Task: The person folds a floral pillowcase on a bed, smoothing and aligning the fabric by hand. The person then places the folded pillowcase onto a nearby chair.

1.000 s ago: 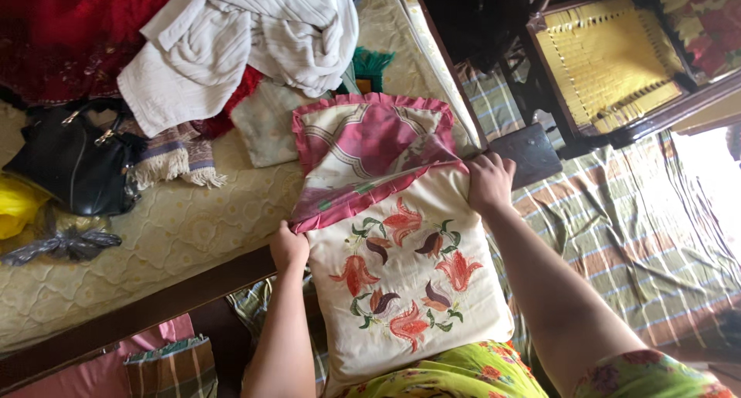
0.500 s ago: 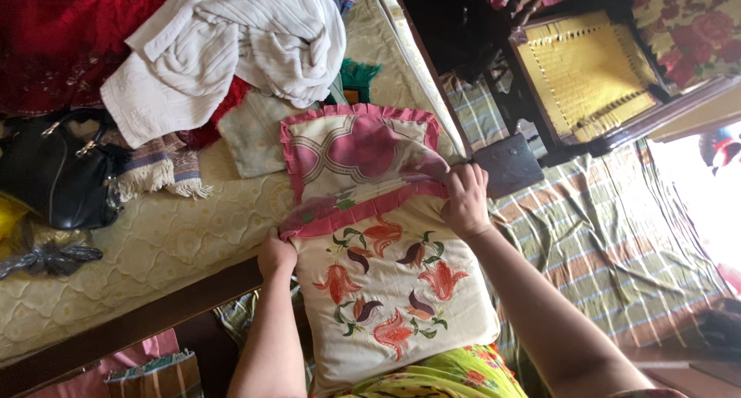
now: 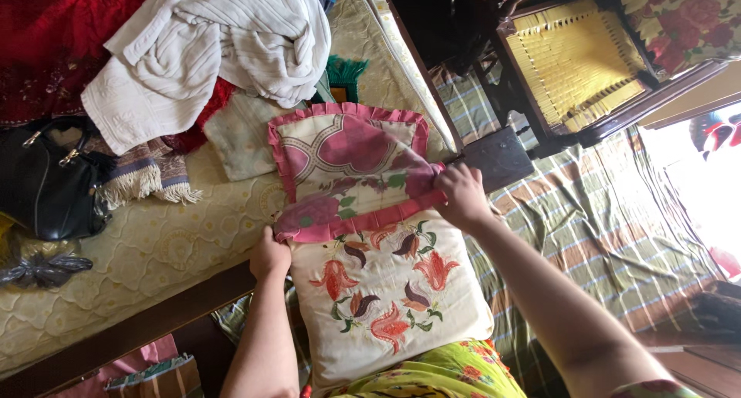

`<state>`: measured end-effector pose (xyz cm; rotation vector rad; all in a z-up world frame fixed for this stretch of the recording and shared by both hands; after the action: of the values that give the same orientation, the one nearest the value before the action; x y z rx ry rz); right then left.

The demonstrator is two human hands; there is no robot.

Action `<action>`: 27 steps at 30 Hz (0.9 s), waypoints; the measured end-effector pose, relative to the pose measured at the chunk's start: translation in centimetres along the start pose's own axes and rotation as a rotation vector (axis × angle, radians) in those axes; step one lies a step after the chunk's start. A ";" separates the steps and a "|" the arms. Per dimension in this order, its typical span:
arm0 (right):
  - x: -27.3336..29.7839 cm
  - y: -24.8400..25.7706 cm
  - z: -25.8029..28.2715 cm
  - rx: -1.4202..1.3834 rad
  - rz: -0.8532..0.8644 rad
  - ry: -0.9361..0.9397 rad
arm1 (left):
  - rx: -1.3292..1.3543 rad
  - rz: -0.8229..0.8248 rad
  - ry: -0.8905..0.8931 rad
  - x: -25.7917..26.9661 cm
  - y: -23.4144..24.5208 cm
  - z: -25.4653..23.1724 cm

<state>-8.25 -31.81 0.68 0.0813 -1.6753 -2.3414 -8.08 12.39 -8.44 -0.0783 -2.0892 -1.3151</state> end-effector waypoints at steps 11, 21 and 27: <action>1.1 -2.6 -0.9 0.197 -0.226 -0.062 | 0.144 -0.027 -0.063 -3.9 -4.9 3.2; -1.3 -4.6 -2.5 0.225 0.009 -0.373 | 0.139 0.074 -0.116 -2.4 -3.8 1.2; -2.0 -4.0 -2.2 0.128 0.169 -0.518 | -0.298 0.054 -0.274 -1.8 -1.6 0.0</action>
<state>-6.59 -32.13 -4.03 -0.6700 -1.9595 -2.2459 -7.29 12.11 -10.70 -0.4634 -2.0755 -1.6501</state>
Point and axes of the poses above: each hand's wrist, its own x-axis away from the middle knuckle, its own y-axis out of the back of the hand, z = x × y, the point moved 2 cm from there along -x, towards the middle knuckle, and after that the axes turned 11 degrees about z, right-handed, at the moved point
